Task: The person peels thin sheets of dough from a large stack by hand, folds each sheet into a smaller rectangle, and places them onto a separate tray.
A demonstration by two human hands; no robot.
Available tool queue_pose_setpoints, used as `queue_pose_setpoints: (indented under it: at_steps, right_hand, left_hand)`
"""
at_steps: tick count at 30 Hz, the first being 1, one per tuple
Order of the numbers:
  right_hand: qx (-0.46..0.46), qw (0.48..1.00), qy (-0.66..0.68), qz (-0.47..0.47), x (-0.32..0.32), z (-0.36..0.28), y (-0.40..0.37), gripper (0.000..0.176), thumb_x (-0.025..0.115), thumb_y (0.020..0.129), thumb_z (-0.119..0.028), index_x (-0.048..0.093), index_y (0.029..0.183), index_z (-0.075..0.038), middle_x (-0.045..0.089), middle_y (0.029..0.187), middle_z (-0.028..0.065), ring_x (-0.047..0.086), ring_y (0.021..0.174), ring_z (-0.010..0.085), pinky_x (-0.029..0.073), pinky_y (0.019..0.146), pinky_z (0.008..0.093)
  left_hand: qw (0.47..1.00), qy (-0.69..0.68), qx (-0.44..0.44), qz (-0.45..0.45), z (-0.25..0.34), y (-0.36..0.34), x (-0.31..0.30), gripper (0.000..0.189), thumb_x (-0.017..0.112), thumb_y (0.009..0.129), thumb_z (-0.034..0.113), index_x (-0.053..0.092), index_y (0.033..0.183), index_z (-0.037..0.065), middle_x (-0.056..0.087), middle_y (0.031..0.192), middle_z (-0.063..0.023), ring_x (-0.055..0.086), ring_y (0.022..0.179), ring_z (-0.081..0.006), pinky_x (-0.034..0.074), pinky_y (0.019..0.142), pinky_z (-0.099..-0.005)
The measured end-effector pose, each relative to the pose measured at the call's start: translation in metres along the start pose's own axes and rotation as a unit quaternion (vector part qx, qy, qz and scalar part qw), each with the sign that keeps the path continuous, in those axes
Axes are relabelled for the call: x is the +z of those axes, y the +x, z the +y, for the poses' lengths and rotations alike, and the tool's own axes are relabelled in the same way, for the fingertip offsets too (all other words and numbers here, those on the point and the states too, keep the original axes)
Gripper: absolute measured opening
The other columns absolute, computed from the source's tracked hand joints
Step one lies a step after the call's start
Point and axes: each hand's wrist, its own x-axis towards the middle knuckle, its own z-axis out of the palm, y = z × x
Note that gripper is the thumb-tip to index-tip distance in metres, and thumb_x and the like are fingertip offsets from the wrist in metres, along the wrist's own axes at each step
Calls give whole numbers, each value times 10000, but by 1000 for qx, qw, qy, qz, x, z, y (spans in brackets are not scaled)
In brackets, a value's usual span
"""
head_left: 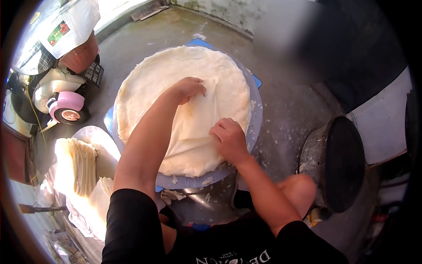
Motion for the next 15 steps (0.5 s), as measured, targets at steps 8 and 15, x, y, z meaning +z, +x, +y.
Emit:
queue_pose_setpoints:
  at_steps: [8, 15]
  right_hand:
    - [6, 993, -11, -114, -16, 1, 4, 113, 689, 763, -57, 686, 873, -79, 607, 880, 69, 610, 878, 291, 485, 790, 420]
    - [30, 996, -69, -51, 42, 19, 50, 596, 681, 900, -226, 478, 1420, -16, 469, 1457, 217, 419, 1385, 378, 348, 1147, 447]
  left_hand:
    - [977, 177, 72, 99, -5, -7, 15, 593, 760, 752, 16, 608, 1325, 44, 662, 1080, -142, 649, 851, -226, 531, 730, -380]
    - [967, 200, 67, 146, 1, -25, 16, 556, 739, 774, 24, 613, 1315, 37, 673, 1118, -152, 664, 894, -227, 541, 736, -351]
